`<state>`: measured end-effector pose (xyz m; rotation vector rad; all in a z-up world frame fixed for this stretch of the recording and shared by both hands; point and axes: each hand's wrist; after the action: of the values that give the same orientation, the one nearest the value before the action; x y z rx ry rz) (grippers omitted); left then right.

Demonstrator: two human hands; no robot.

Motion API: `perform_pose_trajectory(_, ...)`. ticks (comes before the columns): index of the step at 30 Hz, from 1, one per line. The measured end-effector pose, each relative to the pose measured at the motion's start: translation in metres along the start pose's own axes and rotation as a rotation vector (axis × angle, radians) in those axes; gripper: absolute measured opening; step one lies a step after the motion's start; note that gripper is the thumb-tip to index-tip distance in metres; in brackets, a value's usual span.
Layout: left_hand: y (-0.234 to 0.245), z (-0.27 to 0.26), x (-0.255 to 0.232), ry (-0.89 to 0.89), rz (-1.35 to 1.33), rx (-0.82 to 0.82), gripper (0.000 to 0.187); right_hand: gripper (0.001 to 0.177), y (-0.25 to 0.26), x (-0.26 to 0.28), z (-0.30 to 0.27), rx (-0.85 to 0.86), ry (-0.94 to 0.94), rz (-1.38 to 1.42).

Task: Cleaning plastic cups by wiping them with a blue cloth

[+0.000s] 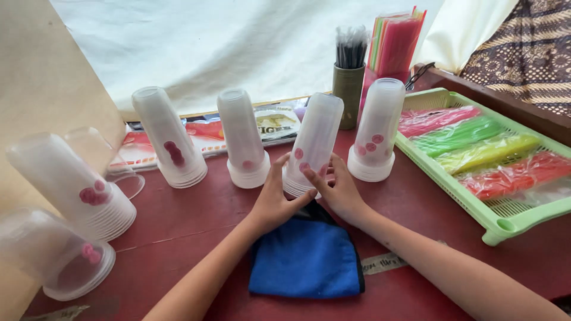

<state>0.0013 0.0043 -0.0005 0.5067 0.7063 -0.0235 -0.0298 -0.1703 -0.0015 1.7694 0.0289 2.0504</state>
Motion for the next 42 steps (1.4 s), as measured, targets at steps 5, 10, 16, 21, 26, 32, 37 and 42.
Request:
perform_pose_trajectory(5,0.000,-0.004,-0.003,0.062,-0.050,-0.002,0.099,0.062,-0.006,-0.006,-0.004,0.073,0.033,0.169)
perform_pose_trajectory(10,-0.002,-0.004,0.005,0.099,-0.092,0.009,0.098,0.064,-0.007,-0.020,0.006,0.112,0.052,0.251)
perform_pose_trajectory(16,0.000,-0.004,-0.007,0.125,-0.118,0.019,0.094,0.063,-0.005,-0.023,0.004,0.132,0.065,0.253)
perform_pose_trajectory(21,0.000,-0.006,0.000,0.192,-0.152,0.026,0.097,0.063,-0.003,-0.026,0.006,0.152,0.064,0.222)
perform_pose_trajectory(26,-0.001,-0.004,-0.013,0.212,-0.210,-0.060,0.098,0.058,-0.003,-0.018,0.010,0.168,0.067,0.329)
perform_pose_trajectory(32,-0.002,-0.005,-0.002,0.323,-0.423,-0.129,0.108,0.060,-0.007,-0.021,0.011,0.175,0.034,0.415)
perform_pose_trajectory(37,0.002,0.000,-0.011,0.430,-0.205,-0.027,0.100,0.058,-0.005,-0.022,0.011,0.198,0.040,0.420)
perform_pose_trajectory(42,0.005,-0.001,-0.012,0.417,-0.152,-0.028,0.106,0.054,-0.007,-0.008,0.000,0.218,-0.029,0.529)
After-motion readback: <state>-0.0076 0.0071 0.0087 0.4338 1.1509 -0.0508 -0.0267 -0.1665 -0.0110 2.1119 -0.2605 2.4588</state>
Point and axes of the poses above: each hand's wrist, its own z-axis towards the middle knuckle, its own y-axis out of the back of the hand, x = y × z, and after that the axes turned 11 degrees about -y, right-handed
